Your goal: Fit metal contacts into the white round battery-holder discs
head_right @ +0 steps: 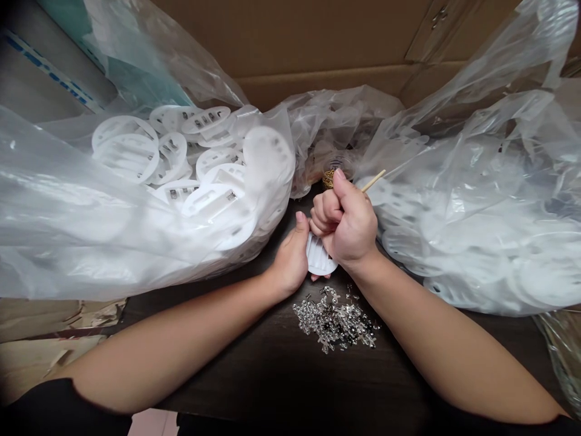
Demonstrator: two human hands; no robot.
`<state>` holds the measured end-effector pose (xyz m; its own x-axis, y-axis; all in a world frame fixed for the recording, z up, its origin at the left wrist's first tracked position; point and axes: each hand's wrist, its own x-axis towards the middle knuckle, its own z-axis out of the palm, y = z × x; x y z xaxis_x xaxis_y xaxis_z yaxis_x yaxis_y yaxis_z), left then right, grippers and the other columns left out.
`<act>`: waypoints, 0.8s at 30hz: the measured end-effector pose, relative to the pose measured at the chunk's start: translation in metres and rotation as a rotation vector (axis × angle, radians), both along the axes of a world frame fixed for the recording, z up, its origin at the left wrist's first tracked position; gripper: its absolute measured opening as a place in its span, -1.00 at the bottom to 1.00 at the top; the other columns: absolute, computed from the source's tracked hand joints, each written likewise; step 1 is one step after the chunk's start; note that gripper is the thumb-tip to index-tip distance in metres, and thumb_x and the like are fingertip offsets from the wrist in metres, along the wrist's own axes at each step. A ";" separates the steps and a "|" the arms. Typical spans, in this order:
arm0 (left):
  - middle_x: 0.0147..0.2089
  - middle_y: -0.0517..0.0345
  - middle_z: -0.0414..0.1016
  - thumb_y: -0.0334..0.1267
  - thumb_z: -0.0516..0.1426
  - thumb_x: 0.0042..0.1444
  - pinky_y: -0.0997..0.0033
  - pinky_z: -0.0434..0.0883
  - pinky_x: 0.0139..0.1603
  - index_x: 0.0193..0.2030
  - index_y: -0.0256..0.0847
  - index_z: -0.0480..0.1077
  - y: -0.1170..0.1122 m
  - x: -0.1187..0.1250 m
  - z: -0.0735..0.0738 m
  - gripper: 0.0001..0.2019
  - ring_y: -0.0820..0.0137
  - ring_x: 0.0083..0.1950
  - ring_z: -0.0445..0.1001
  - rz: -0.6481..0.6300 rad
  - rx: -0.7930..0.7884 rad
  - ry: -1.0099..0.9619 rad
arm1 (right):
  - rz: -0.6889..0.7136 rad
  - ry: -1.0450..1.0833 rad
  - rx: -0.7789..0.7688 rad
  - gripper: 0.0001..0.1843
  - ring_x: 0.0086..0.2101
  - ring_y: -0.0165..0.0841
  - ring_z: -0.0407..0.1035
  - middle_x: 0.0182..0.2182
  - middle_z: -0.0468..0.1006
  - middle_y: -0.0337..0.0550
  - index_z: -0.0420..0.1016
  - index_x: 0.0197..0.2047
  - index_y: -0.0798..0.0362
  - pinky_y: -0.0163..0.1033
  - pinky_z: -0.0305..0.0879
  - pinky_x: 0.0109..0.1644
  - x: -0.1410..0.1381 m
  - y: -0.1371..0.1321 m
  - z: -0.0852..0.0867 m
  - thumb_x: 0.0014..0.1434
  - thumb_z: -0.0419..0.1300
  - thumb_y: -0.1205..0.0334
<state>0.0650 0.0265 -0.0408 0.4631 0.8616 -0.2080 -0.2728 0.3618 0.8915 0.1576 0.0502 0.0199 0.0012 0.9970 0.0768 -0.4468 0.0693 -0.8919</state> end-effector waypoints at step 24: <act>-0.68 0.18 0.28 0.48 -0.26 0.22 0.48 0.17 -0.71 -0.47 -0.15 0.23 -0.002 -0.001 0.005 -0.28 0.46 -0.70 0.27 0.019 0.037 -0.027 | 0.115 0.057 0.093 -0.25 -0.71 -0.50 -0.24 -0.72 -0.17 -0.34 -0.17 -0.72 0.02 -0.28 -0.24 -0.65 0.011 -0.002 -0.005 0.31 0.10 -0.15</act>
<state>0.0636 0.0247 -0.0361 0.4518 0.8770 -0.1634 -0.3034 0.3233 0.8963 0.1686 0.0485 0.0149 -0.1056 0.9795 0.1717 -0.5059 0.0958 -0.8572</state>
